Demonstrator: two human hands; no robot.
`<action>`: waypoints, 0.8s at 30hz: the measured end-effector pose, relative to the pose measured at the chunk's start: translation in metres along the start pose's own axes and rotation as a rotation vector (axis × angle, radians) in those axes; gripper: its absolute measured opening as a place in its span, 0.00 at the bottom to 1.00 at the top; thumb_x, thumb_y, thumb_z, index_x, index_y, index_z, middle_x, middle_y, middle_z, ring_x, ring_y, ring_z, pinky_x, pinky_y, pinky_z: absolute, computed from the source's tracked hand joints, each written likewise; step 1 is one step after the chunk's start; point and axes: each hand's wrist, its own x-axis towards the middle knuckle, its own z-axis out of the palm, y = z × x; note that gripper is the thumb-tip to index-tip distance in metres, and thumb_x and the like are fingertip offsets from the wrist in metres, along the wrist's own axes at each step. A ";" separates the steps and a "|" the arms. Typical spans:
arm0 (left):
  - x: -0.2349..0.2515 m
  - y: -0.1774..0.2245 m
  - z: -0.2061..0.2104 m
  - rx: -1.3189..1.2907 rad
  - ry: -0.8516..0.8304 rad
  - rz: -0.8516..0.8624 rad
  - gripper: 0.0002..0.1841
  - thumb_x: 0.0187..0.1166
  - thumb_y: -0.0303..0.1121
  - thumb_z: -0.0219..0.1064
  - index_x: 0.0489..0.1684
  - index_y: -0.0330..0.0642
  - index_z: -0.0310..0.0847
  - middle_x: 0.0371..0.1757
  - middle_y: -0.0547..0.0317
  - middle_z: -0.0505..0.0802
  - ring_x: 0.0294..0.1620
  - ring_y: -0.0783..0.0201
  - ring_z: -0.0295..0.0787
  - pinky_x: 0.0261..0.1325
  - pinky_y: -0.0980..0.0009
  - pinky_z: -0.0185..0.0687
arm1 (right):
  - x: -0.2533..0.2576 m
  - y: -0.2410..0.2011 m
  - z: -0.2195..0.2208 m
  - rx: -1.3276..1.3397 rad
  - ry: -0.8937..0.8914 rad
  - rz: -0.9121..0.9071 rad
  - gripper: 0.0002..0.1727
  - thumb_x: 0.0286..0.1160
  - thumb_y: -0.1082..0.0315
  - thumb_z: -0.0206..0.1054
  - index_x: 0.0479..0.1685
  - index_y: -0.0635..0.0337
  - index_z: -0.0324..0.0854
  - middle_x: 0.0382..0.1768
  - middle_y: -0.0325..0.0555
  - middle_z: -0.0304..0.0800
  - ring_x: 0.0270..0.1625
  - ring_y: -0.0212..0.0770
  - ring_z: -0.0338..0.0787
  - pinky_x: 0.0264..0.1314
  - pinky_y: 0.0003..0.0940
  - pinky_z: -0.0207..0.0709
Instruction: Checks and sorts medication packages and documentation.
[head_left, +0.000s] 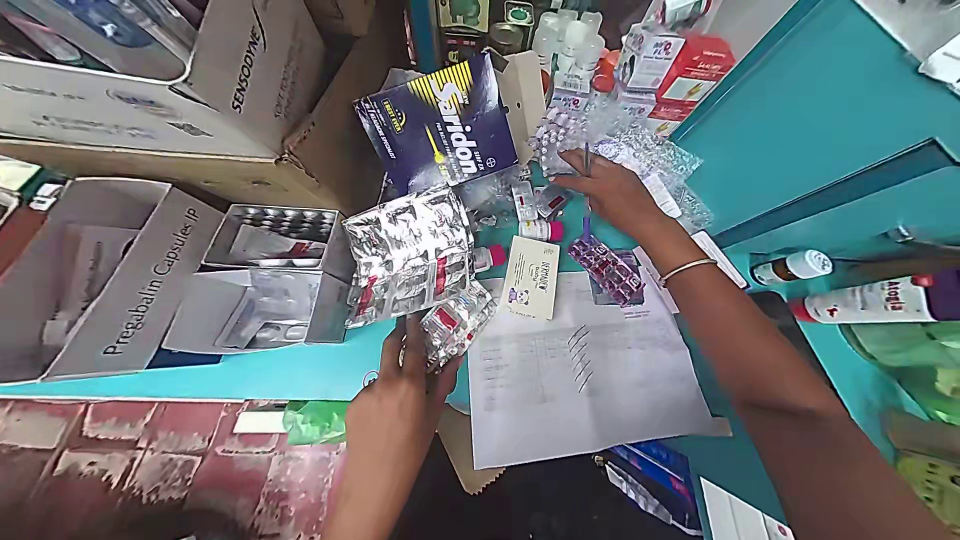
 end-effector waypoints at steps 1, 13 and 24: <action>0.000 -0.001 0.001 -0.002 0.005 0.001 0.44 0.65 0.61 0.74 0.79 0.37 0.77 0.65 0.38 0.89 0.17 0.49 0.87 0.15 0.51 0.77 | 0.000 0.001 -0.001 -0.010 -0.009 0.006 0.27 0.66 0.91 0.61 0.58 0.54 0.93 0.77 0.58 0.81 0.80 0.65 0.78 0.80 0.57 0.71; 0.017 -0.009 -0.020 -0.154 0.417 0.081 0.25 0.77 0.52 0.71 0.52 0.35 0.86 0.49 0.37 0.90 0.33 0.46 0.89 0.23 0.57 0.76 | 0.017 -0.018 -0.042 0.290 -0.292 0.242 0.21 0.81 0.53 0.69 0.62 0.60 0.86 0.44 0.59 0.93 0.48 0.60 0.93 0.53 0.62 0.81; 0.049 -0.020 -0.004 -0.028 0.237 0.090 0.18 0.77 0.36 0.67 0.62 0.42 0.89 0.67 0.45 0.91 0.32 0.40 0.95 0.21 0.44 0.80 | 0.006 -0.009 -0.092 0.153 0.083 0.441 0.22 0.93 0.62 0.49 0.55 0.70 0.85 0.45 0.63 0.94 0.49 0.59 0.93 0.57 0.62 0.80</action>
